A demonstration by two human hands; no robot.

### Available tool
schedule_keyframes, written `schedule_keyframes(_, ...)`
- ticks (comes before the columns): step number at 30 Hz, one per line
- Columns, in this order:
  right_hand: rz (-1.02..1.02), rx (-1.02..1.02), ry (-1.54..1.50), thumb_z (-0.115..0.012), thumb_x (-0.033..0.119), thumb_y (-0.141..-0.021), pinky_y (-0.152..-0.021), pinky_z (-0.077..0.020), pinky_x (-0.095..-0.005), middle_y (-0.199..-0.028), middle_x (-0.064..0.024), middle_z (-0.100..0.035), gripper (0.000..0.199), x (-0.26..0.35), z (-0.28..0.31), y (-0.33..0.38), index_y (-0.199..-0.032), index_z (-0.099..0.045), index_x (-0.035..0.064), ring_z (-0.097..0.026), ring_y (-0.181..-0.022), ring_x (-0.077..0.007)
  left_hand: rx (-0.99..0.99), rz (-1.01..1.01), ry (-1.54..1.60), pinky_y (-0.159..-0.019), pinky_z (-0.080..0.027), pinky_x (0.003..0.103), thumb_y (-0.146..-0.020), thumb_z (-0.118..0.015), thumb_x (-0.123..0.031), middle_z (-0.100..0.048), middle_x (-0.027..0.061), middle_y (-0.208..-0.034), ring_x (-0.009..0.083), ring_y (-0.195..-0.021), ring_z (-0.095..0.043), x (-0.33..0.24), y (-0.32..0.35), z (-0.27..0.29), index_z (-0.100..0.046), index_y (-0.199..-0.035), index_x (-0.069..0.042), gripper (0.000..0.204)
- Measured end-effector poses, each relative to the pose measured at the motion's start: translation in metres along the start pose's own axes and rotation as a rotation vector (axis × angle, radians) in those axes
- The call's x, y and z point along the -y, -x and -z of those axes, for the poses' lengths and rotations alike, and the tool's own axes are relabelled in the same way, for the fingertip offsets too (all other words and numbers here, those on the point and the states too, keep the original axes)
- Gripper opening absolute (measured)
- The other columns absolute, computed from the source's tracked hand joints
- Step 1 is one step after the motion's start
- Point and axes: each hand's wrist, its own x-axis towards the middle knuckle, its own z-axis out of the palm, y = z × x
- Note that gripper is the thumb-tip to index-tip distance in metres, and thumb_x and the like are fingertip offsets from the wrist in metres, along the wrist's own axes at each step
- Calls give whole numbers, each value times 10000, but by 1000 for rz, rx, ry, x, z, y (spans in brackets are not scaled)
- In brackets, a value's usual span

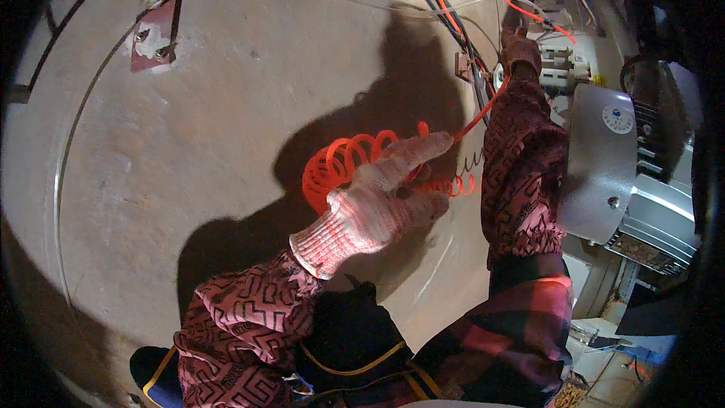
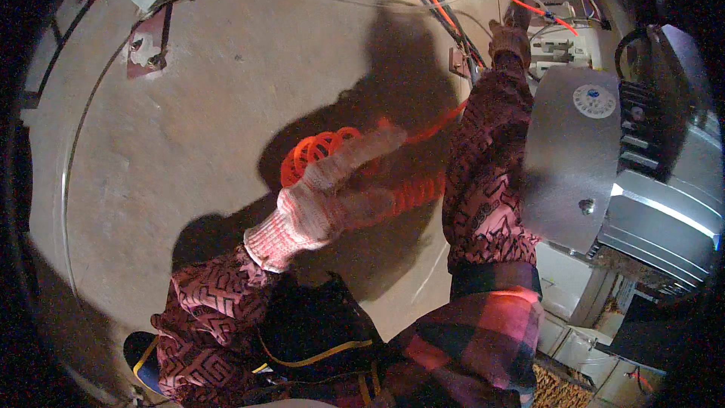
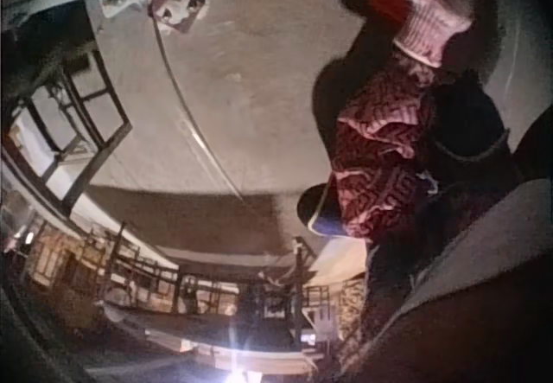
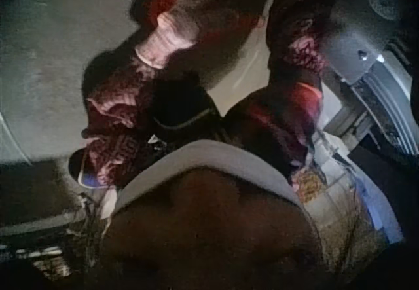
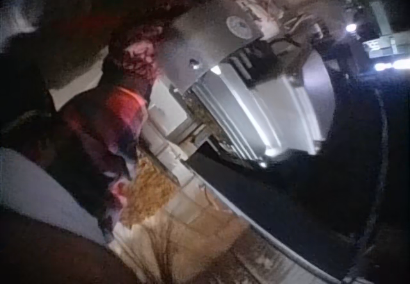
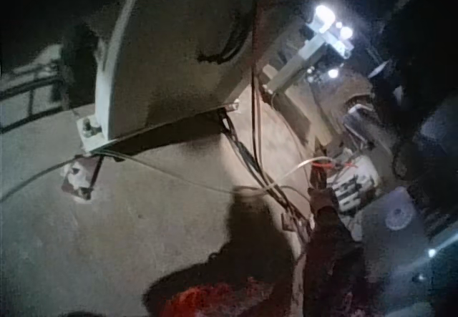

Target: The person stacks wooden planks on a metal table and then uses a compressed air hose to blow dust and debris off a large blue industrial machine. The person moves around the equipment to clean various surfaces and crevices.

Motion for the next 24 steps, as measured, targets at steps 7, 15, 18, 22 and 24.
schedule_keyframes(7,252,-401,-69,-650,354,-853,-759,-534,-439,-950,-149,-698,341,4,-29,-3,-1130,-619,157,-685,-875,-312,-28,-57,-81,-1058,-411,385,-830,-754,-176,-419,144,-1461,264,-1299,-465,10,5,-1,-425,-1439,-117,695)
schedule_keyframes(15,-293,-100,-1029,-671,539,-813,-629,-448,-383,-786,-114,-619,529,83,57,-12,-908,-661,19,-585,-693,-247,-67,-131,-241,-972,-480,362,-830,-744,-96,-432,129,-1449,236,-1274,-478,-7,8,3,-433,-1430,-104,676)
schedule_keyframes(18,-223,-57,-958,-637,596,-791,-860,-478,-438,-1085,-220,-643,644,86,61,-19,-1070,-664,16,-615,-1014,-364,-90,-120,-237,-939,-497,352,-824,-744,-84,-462,121,-1419,212,-1194,-528,-15,12,3,-445,-1417,-93,665)
schedule_keyframes(22,-285,-53,-1086,-614,595,-794,-899,-480,-461,-1141,-263,-635,664,87,62,-27,-1084,-663,0,-620,-1060,-399,-128,-267,-305,-911,-503,338,-809,-752,-77,-522,114,-1350,203,-1072,-583,-6,13,3,-458,-1402,-89,662)
schedule_keyframes(24,-314,-69,-1114,-607,580,-798,-893,-480,-467,-1129,-270,-632,648,78,49,-21,-1073,-661,-4,-621,-1045,-403,-128,-246,-323,-905,-506,338,-799,-757,-76,-539,113,-1329,211,-1050,-594,-4,14,1,-461,-1400,-92,670)
